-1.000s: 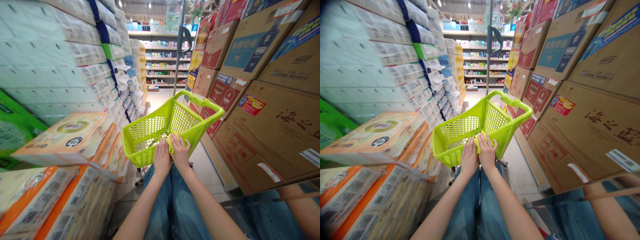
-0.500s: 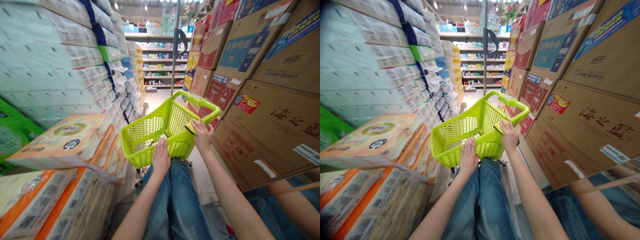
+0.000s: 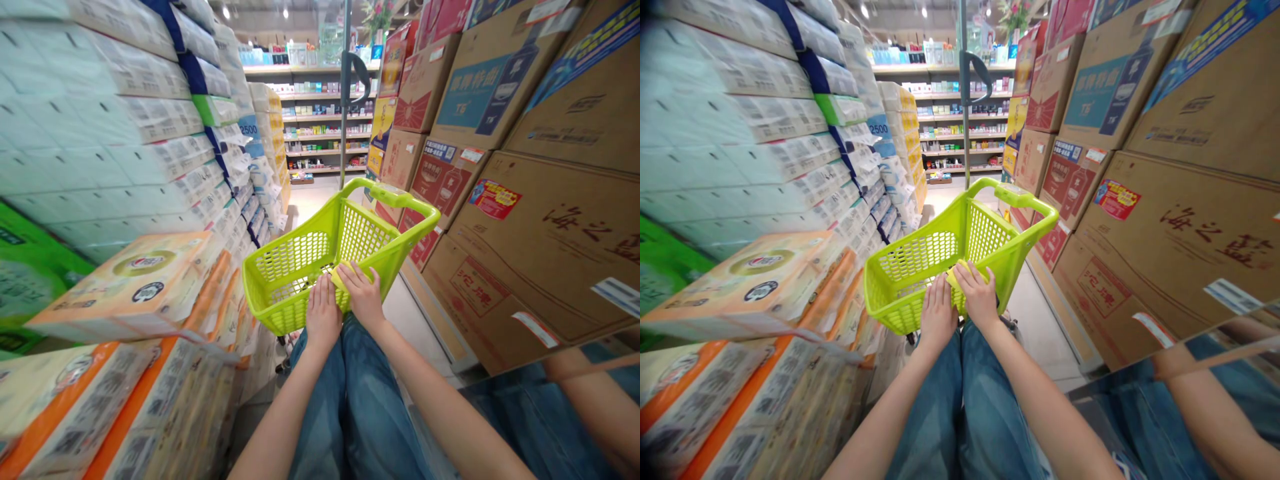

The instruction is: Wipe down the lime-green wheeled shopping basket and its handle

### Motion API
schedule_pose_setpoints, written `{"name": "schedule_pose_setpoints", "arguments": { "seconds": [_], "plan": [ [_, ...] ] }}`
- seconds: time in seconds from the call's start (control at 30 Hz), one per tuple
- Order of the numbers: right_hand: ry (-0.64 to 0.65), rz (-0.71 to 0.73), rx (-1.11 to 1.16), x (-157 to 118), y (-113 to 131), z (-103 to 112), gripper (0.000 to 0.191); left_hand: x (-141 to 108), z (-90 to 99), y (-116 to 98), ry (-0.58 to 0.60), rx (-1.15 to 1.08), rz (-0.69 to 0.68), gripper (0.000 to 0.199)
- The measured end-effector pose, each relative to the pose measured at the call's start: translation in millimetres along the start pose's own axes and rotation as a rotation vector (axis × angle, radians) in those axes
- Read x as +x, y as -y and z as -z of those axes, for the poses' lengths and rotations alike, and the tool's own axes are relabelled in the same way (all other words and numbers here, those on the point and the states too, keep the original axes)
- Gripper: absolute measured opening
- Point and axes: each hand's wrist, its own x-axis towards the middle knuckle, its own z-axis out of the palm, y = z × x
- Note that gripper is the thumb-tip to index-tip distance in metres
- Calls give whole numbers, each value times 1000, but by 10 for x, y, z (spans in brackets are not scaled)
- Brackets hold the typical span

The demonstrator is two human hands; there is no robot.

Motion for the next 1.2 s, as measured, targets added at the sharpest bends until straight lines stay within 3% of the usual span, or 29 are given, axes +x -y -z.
{"name": "schedule_pose_setpoints", "arguments": {
  "seconds": [0.13,0.23,0.33,0.43,0.63,0.77,0.87,0.97,1.1,1.2],
  "plan": [
    [4,59,-78,63,-459,233,67,-5,10,-3,-9,-6,8,86],
    [-70,-47,-145,151,-824,408,68,-2,28,-15,-14,-16,6,90],
    [-121,-161,-173,220,-970,476,71,2,42,-24,-15,-19,7,91],
    [-130,-244,-151,206,-760,380,76,2,34,-26,-26,-22,6,90],
    [-17,-173,-16,33,100,-16,68,2,-4,-11,-11,11,16,78],
    [8,-153,2,-15,261,-83,62,5,-7,2,14,21,5,73],
    [35,-45,-19,-4,74,16,64,0,-5,-2,10,22,5,75],
    [33,9,-61,54,-284,199,68,-4,2,-14,-15,7,9,81],
    [-52,-135,-147,191,-768,444,71,-3,21,-25,-28,-22,9,88],
    [-108,-233,-163,248,-848,470,72,-3,23,-22,-35,-37,9,89]
  ]
}}
